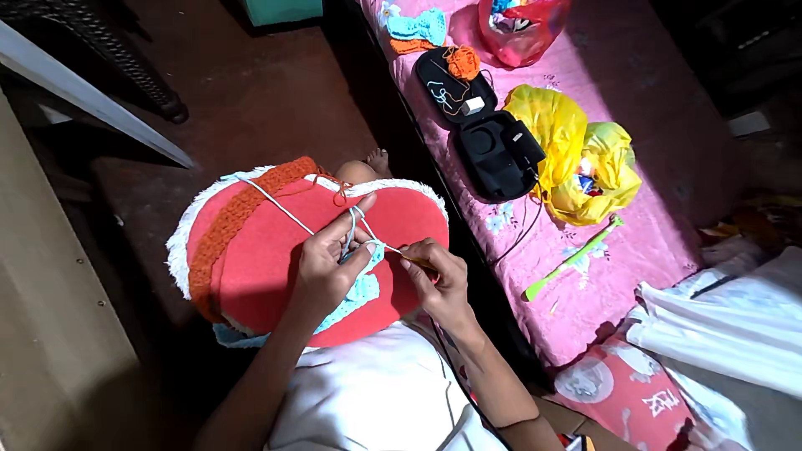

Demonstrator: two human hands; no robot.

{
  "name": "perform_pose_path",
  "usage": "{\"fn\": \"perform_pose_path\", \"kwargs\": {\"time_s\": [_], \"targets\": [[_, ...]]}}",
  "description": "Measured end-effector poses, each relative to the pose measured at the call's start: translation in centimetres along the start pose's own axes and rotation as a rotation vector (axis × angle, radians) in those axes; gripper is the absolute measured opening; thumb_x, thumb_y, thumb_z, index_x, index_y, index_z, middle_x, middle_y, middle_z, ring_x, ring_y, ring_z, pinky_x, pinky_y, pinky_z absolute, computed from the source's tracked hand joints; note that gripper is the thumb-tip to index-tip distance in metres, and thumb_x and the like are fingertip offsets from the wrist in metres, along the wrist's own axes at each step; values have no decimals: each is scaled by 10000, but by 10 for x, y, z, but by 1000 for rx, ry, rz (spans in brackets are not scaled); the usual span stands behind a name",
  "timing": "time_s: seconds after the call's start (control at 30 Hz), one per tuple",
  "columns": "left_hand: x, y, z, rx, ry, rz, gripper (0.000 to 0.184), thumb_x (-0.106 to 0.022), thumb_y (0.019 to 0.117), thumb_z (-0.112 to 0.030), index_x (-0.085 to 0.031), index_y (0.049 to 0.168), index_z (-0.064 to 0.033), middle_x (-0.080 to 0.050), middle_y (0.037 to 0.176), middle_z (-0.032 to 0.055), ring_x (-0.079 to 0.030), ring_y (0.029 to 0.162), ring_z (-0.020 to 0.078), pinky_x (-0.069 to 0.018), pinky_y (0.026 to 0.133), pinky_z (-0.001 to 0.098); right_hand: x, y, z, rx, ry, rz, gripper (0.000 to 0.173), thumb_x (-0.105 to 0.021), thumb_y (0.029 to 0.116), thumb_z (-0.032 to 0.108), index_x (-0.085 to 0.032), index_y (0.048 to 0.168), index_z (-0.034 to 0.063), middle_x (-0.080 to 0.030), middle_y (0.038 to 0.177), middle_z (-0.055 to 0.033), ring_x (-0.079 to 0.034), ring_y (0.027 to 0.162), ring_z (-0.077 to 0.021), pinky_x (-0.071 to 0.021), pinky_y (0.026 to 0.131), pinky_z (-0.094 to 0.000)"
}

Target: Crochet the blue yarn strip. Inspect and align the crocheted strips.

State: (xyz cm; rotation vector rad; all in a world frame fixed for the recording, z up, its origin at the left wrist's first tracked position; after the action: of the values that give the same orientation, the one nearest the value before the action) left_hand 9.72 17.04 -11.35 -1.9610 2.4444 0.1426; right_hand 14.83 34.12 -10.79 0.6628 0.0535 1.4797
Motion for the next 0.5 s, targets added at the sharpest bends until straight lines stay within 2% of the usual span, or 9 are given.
{"fn": "perform_pose_path", "kwargs": {"time_s": [0.07,0.1,0.17,0.2,0.27,0.33,0.43,0.5], "targets": [[-1,0,0,13,-17,8,628,-620,843,39,-556,1460,-59,-699,815,-35,-621,664,20,-532,632,141,0,-1,-11,-188,250,15,104,-637,911,-38,-687,996,-71,-709,932,-64,-655,825,-14,-559,739,-161],[-2,0,0,17,-30,18,629,-618,843,44,-555,1461,-58,-708,827,-33,-629,675,22,-535,643,142,-2,-2,-16,-297,387,21,123,-643,895,-53,-685,1010,-44,-712,929,-30,-643,790,4,-548,704,-156],[-3,0,0,22,-59,30,630,-612,841,59,-558,1458,-59,-715,834,-32,-641,685,25,-543,658,145,-10,-6,-27,-509,684,54,139,-641,892,-56,-671,1018,-6,-704,869,-14,-546,625,28,-431,541,-134],[-4,0,1,23,-66,31,630,-612,844,64,-558,1459,-62,-716,833,-28,-642,684,30,-545,659,148,-16,-8,-30,-597,827,79,140,-636,898,-51,-668,1025,-2,-705,846,-26,-529,579,20,-403,501,-139],[-4,0,1,9,-44,19,621,-619,852,58,-560,1458,-64,-717,843,-30,-645,690,29,-548,663,149,-26,-12,-34,-712,1040,120,139,-615,912,-37,-655,1037,5,-702,823,-46,-534,545,-1,-404,477,-152],[-5,-1,0,-20,5,-13,607,-631,857,38,-561,1452,-59,-716,864,-43,-640,697,16,-543,660,143,-30,-11,-34,-746,1054,110,137,-590,922,-36,-643,1041,4,-698,814,-50,-530,531,-3,-408,471,-151],[-5,-2,-1,-33,32,-54,643,-690,855,16,-532,1474,-55,-725,909,-40,-648,722,17,-548,673,143,-21,-5,-29,-676,748,34,129,-590,919,-56,-636,1030,-11,-686,817,-33,-492,536,18,-375,471,-135],[-4,-3,0,-42,64,-90,662,-731,848,2,-532,1476,-62,-730,909,-45,-648,725,16,-549,681,148,-16,-2,-24,-604,580,6,129,-605,912,-56,-637,1030,-18,-677,836,-20,-499,557,20,-392,483,-133]]}}
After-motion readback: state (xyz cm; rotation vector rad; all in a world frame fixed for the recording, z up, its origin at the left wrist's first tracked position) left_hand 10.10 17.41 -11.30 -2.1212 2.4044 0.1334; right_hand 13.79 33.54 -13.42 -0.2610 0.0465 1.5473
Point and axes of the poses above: each hand's wrist, its own y-axis towards the middle knuckle, its own x-axis out of the back of the hand, z = x × y, the point moved 8 cm from there along y, towards the middle knuckle
